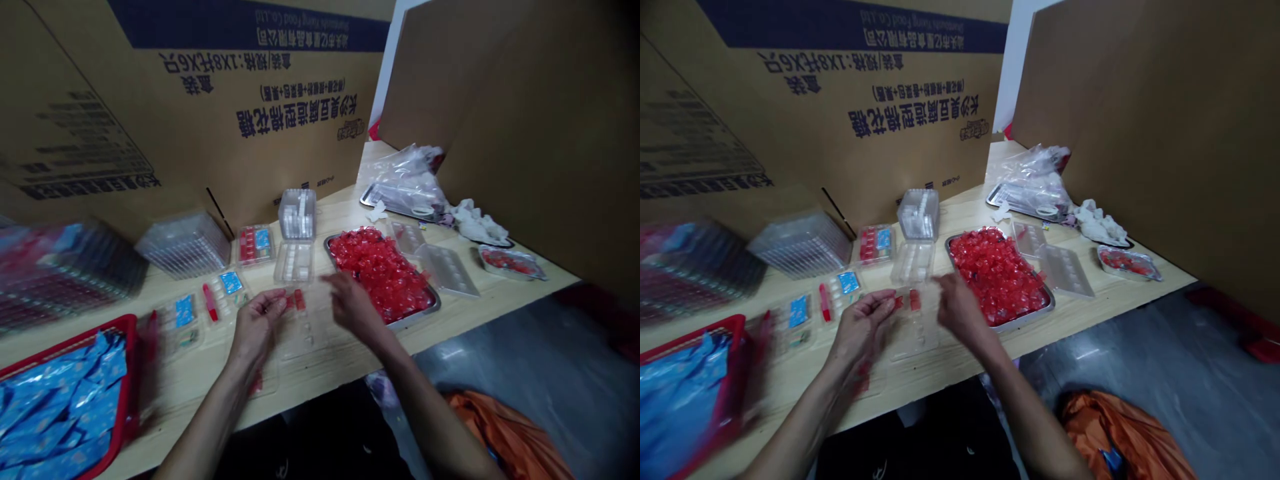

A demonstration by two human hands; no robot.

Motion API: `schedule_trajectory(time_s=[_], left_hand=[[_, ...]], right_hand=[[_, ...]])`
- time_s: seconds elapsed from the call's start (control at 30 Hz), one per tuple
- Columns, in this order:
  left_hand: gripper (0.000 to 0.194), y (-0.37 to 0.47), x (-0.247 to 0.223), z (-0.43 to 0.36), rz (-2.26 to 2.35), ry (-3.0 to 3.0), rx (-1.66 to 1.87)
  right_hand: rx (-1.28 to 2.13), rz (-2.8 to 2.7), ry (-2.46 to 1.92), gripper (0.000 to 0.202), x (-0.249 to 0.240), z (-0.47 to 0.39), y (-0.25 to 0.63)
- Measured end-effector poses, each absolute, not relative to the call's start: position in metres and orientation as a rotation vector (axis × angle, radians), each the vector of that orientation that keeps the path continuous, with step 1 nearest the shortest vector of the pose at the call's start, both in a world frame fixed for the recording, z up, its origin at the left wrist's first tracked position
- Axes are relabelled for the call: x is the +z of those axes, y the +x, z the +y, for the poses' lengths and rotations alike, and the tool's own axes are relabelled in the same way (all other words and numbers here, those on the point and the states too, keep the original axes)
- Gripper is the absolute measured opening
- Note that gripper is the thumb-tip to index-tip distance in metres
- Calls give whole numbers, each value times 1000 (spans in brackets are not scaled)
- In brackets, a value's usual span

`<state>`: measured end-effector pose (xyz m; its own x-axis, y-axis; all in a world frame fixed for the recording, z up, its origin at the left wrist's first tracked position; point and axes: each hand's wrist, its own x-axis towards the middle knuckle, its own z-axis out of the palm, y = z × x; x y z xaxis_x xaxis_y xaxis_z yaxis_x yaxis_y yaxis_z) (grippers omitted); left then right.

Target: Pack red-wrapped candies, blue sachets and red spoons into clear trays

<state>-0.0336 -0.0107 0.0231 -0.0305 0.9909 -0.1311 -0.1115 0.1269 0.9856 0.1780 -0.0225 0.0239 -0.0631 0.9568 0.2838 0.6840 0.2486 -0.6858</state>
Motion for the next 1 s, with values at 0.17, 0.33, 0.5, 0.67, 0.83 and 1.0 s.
schedule_trajectory(time_s=[0.17,0.33,0.5,0.67,0.83,1.0], left_hand=[[8,-52,21,-6,1376,1711,1019],[15,-30,7,-11,1243,2174,804],[22,-24,-5,-8,1190,2319,659],[21,-32,-13,-5,1125,2289,760],[22,-29,-21,-8,1042,2273,858],[24,-23,-21,-3,974,2339,835]], right_hand=[[15,-1887,-2244,44,26,9,236],[21,-1875,-2274,28,17,21,246],[210,-1632,-1981,21,20,8,247],[636,-1552,-1615,19,13,-16,220],[920,-1560,-1482,15,-13,-29,169],[953,-1498,-1588,15,-20,-30,148]])
